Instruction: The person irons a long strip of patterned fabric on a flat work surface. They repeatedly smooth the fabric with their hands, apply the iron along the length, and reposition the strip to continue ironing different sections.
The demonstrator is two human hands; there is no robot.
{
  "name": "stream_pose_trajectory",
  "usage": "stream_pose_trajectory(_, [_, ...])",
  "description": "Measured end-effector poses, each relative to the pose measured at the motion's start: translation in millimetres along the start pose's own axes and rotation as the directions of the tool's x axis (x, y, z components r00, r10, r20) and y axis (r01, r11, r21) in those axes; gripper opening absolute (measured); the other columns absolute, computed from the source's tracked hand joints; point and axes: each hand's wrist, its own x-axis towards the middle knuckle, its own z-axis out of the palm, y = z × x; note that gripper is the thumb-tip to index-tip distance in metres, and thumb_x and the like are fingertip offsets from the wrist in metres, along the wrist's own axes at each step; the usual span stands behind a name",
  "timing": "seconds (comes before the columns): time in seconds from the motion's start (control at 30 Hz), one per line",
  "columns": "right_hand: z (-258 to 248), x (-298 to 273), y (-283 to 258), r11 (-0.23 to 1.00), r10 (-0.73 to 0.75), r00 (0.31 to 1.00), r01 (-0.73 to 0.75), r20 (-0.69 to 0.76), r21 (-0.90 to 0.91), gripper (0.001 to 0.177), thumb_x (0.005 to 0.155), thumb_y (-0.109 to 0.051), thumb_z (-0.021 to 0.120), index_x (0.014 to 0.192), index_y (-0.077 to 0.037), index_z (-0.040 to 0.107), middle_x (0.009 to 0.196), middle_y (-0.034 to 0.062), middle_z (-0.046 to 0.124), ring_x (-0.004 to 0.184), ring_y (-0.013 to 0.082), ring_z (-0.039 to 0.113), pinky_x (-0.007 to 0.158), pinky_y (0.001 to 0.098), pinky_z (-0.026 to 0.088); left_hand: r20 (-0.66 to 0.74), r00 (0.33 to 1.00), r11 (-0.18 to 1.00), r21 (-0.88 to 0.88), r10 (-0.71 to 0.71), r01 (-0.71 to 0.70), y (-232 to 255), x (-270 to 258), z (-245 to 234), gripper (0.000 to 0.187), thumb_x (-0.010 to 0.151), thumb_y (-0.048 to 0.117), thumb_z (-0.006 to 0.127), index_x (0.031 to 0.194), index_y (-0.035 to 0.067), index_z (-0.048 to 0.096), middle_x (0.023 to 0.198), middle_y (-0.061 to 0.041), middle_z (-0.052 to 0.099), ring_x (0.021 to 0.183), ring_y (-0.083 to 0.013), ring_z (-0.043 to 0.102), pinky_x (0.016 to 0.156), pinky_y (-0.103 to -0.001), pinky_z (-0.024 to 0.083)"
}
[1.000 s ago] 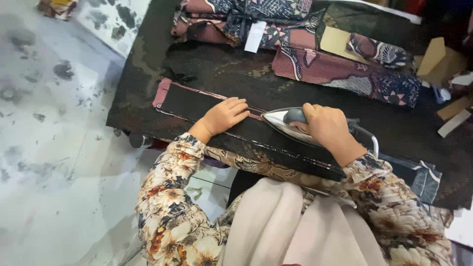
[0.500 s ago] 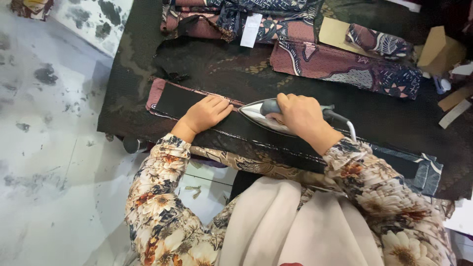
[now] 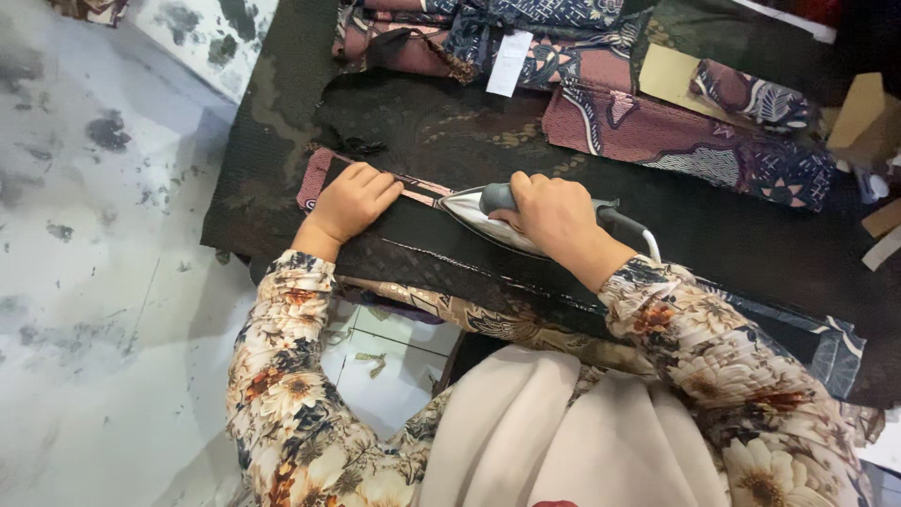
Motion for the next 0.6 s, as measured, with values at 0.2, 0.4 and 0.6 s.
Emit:
stream_pose_trajectory(0.2, [5.3, 17.6, -14.9, 0.999, -0.029, 1.000, 0.029, -0.006, 0.015, 0.054, 0.082, -0.059, 0.077, 0.087, -0.007, 0.063, 0.074, 0.0131, 0.069, 0.062, 0.0334, 0.070, 0.053, 0.0431, 0.055, -0.013, 0.999, 0.997, 0.070, 0.043, -0.042, -8.9, -13.0, -4.1, 0.023, 0.084, 0.013, 0.063, 0.105, 0.006, 0.067, 0.103, -0.004, 0.066, 0.100, -0.0219, 0.066, 0.095, -0.035, 0.053])
stream_pose_trajectory(0.4, [12.1, 38.4, -29.5, 0.998, -0.043, 0.999, 0.043, 0.005, 0.038, 0.054, 0.081, -0.057, 0.078, 0.087, -0.006, 0.063, 0.073, 0.0137, 0.069, 0.062, 0.0336, 0.071, 0.051, 0.0430, 0.055, 0.020, 0.999, 0.987, 0.154, 0.037, -0.039, -18.5, -26.7, -6.4, 0.026, 0.086, 0.013, 0.064, 0.110, 0.006, 0.069, 0.097, -0.003, 0.064, 0.094, -0.0214, 0.064, 0.091, -0.033, 0.053])
stream_pose_trajectory(0.6, [19.9, 58.4, -48.4, 0.998, -0.007, 1.000, 0.005, 0.029, 0.066, 0.054, 0.082, -0.057, 0.077, 0.088, -0.006, 0.063, 0.075, 0.0151, 0.070, 0.064, 0.0351, 0.071, 0.052, 0.0449, 0.055, 0.033, 0.998, 0.989, 0.141, -0.051, 0.046, -32.3, -40.5, -6.8, 0.019, 0.088, 0.013, 0.064, 0.105, 0.009, 0.069, 0.099, -0.003, 0.066, 0.097, -0.0215, 0.066, 0.094, -0.034, 0.053])
